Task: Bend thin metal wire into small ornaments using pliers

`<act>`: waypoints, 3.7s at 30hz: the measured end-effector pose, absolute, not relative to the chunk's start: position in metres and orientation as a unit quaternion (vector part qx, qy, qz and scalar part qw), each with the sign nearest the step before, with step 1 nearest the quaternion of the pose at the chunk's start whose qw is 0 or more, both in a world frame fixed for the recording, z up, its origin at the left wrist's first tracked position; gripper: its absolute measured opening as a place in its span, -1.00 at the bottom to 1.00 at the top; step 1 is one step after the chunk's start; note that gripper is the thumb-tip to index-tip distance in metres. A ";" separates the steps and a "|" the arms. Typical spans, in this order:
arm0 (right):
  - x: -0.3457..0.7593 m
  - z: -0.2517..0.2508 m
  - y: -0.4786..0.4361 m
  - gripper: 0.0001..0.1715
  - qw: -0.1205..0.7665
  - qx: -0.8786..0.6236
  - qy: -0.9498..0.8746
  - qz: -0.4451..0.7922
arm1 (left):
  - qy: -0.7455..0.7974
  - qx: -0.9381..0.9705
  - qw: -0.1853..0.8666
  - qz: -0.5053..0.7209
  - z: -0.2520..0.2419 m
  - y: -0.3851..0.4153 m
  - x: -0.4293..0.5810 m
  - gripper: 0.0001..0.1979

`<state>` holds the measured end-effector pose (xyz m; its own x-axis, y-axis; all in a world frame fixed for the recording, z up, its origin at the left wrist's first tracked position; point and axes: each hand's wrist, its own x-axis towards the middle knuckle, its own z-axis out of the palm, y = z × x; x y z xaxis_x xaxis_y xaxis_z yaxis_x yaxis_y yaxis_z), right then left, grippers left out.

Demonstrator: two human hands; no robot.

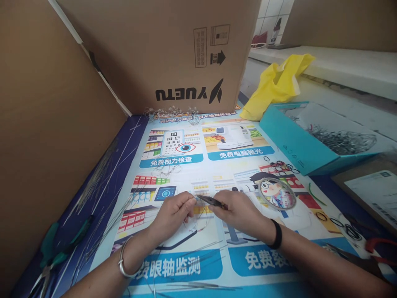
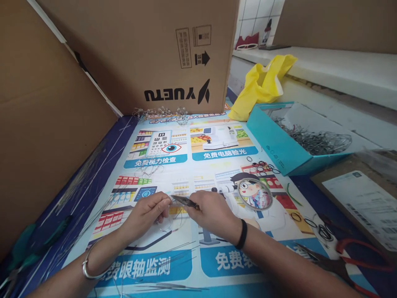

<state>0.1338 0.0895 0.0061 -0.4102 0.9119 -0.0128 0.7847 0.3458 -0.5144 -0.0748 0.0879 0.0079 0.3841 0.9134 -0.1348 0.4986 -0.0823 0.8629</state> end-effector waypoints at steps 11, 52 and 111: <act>0.135 0.005 0.087 -0.73 0.148 -0.515 -0.815 0.219 | 0.493 0.749 0.375 0.237 0.008 0.090 -0.076 -0.67; 0.132 0.004 0.087 -0.71 0.162 -0.525 -0.805 0.225 | 0.510 0.748 0.301 0.300 0.003 0.096 -0.079 -0.82; 0.135 0.019 0.090 -0.75 0.127 -0.529 -0.791 0.280 | 0.561 0.625 0.409 0.356 0.005 0.102 -0.088 -0.71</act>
